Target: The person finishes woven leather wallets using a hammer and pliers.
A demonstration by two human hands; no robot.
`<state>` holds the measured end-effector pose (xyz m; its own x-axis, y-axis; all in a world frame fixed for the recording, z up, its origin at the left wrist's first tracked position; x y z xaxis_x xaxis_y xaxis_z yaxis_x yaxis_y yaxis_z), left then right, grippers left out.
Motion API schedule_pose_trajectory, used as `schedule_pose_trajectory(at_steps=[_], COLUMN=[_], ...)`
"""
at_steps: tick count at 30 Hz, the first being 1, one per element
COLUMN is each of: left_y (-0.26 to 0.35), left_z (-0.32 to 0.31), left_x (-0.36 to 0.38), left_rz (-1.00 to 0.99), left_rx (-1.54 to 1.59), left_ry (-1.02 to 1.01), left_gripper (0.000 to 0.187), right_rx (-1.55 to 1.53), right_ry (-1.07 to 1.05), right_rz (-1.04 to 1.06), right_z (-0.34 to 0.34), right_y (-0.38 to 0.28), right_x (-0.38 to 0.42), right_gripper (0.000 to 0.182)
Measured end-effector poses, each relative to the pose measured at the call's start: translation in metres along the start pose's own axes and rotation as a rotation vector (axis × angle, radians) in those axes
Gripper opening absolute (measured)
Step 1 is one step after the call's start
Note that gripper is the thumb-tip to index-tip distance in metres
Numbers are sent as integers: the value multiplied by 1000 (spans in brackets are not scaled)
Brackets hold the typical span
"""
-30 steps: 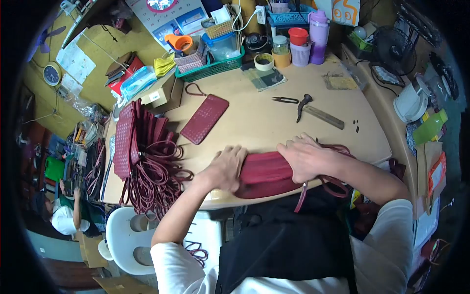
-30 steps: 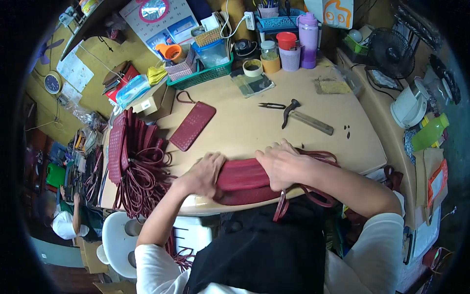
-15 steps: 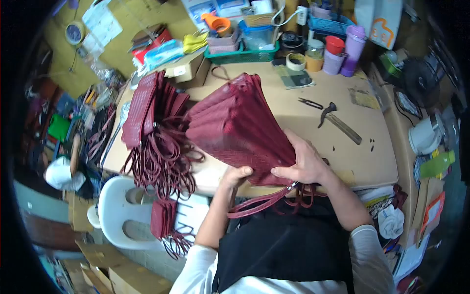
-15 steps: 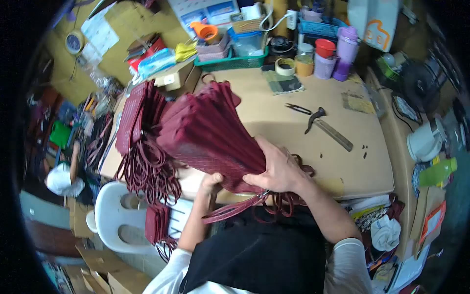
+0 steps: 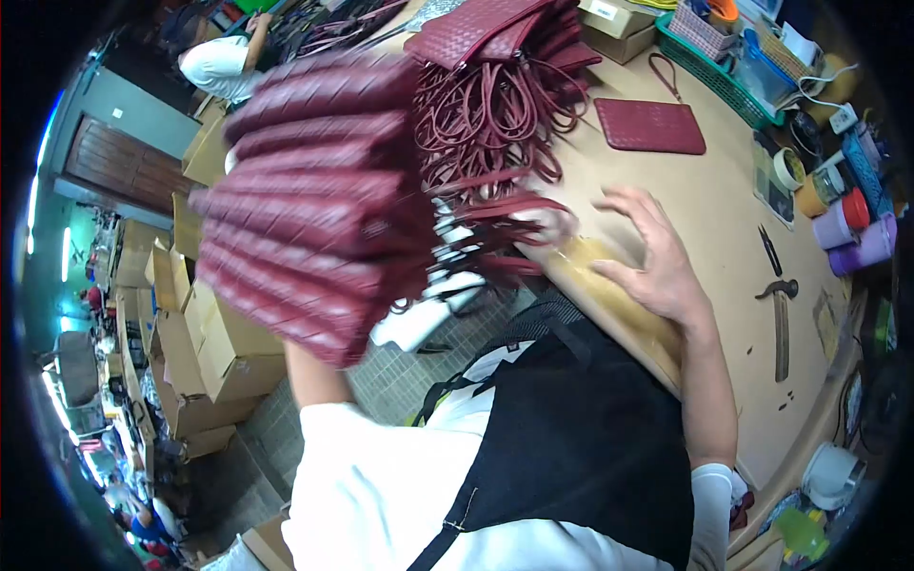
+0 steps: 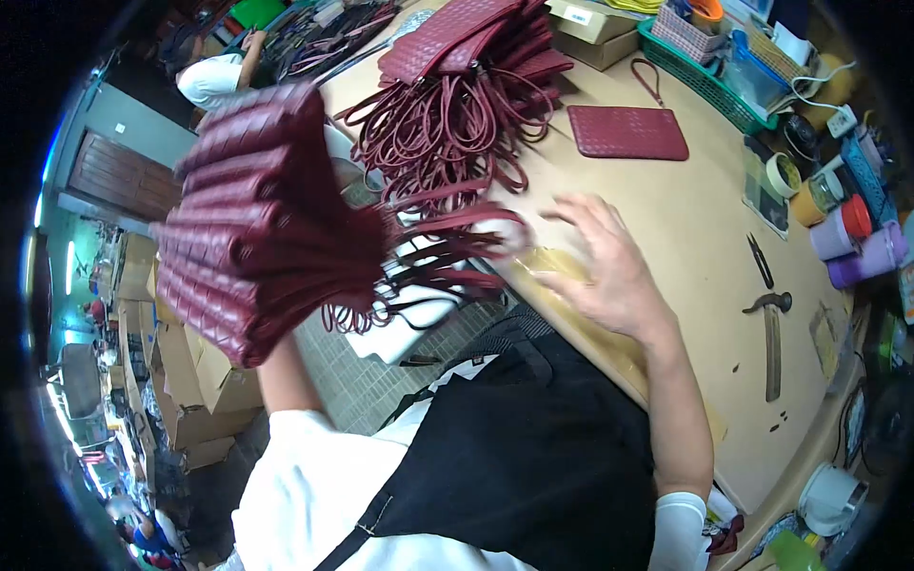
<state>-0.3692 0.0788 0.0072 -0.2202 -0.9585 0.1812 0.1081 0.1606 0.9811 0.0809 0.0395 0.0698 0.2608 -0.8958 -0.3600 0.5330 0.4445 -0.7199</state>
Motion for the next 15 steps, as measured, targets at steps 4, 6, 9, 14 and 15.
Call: schedule_pose_trajectory(at_steps=[4, 6, 9, 14, 15], left_y=[0, 1, -28, -125, -142], left_z=[82, 73, 67, 35, 27], left_x=[63, 60, 40, -30, -50], left_rz=[2, -1, 51, 243, 210], left_rx=[-175, -263, -346, -327, -309], left_ry=[92, 138, -40, -346, -437], left_gripper=[93, 92, 81, 76, 72], right_rx=[-342, -423, -498, -321, -320], right_ry=[-26, 47, 139, 199, 195], right_rz=[-472, -491, -520, -484, -481], right_z=[-13, -20, -25, -34, -35], right_y=[76, 89, 95, 89, 88], right_x=[57, 74, 76, 63, 60], right_gripper=[30, 26, 19, 12, 12])
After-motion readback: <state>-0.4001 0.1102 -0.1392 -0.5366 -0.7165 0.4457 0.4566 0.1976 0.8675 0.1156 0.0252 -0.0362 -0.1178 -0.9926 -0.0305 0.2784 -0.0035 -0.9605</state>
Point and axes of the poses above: each hand's wrist, its own x-axis away from the middle knuckle, its own z-axis out of the back of the hand, y = z × x, the point moved 3 cm from there along -x, towards the middle knuckle, and after that the axes turned 8 degrees about -x, right-handed, at the moved point
